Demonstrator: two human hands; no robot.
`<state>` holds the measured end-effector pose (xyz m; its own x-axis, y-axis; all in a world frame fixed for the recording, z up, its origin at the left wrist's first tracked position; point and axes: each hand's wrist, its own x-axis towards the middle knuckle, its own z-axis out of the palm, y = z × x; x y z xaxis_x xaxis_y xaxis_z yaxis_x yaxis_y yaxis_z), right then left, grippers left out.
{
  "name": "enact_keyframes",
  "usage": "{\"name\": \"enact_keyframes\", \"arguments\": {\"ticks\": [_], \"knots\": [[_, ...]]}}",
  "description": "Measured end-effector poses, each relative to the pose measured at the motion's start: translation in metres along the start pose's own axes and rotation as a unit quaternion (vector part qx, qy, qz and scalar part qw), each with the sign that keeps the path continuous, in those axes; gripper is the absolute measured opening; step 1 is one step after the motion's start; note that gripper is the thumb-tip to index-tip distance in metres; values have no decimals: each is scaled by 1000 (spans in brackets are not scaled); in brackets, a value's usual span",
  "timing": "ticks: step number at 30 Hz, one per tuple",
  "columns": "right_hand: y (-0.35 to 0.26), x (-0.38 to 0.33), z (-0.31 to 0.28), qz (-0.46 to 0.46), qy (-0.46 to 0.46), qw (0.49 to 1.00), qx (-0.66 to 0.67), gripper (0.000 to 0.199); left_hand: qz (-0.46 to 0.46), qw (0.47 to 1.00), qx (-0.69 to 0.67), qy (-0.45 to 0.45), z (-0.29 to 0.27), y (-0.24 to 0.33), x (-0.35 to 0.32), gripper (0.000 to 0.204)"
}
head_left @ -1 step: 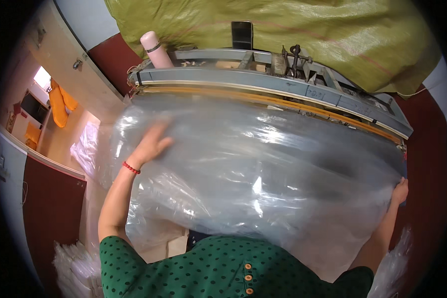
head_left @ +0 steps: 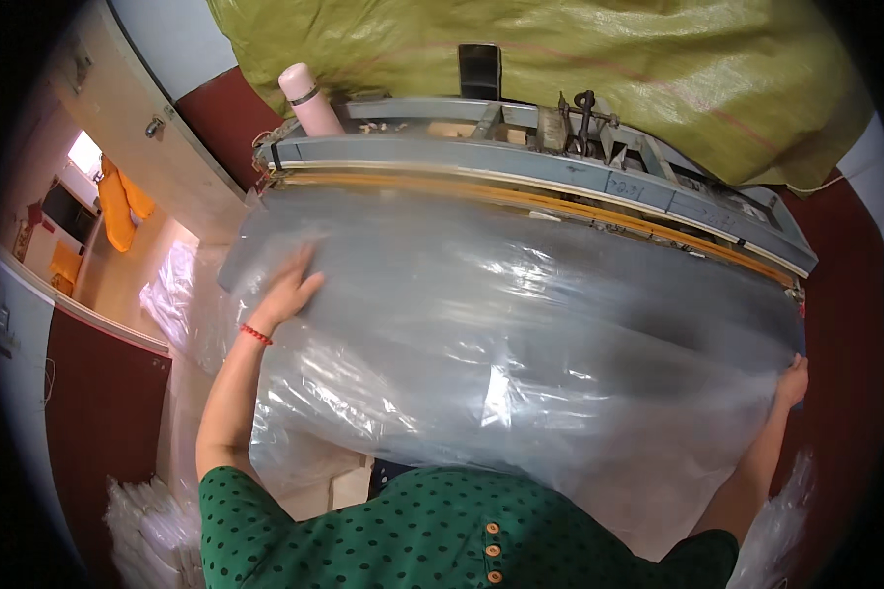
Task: Sealing the edges of large plastic sheets using an industrial heat-sealing machine.
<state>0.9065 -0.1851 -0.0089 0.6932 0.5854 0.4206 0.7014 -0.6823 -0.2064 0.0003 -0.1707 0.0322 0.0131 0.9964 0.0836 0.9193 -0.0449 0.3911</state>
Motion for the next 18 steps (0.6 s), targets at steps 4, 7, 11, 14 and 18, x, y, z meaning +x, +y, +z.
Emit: {"name": "enact_keyframes", "arguments": {"ticks": [4, 7, 11, 14, 18], "knots": [[10, -2, 0, -31, 7, 999, -19, 35, -45, 990, 127, 30, -9, -32, -9, 53], [19, 3, 5, -39, 25, 999, -19, 35, 115, 986, 95, 70, -2, -5, 8, 47], [21, 3, 8, -33, 24, 999, -18, 35, 189, 960, 161, 132, 6, 62, 40, 39], [18, 3, 10, -26, 18, 999, -23, 35, 63, 973, 169, 146, 9, 62, 62, 33], [18, 1, 9, -32, 25, 999, -1, 35, 27, 967, 210, 145, 8, 55, 73, 15]]}}
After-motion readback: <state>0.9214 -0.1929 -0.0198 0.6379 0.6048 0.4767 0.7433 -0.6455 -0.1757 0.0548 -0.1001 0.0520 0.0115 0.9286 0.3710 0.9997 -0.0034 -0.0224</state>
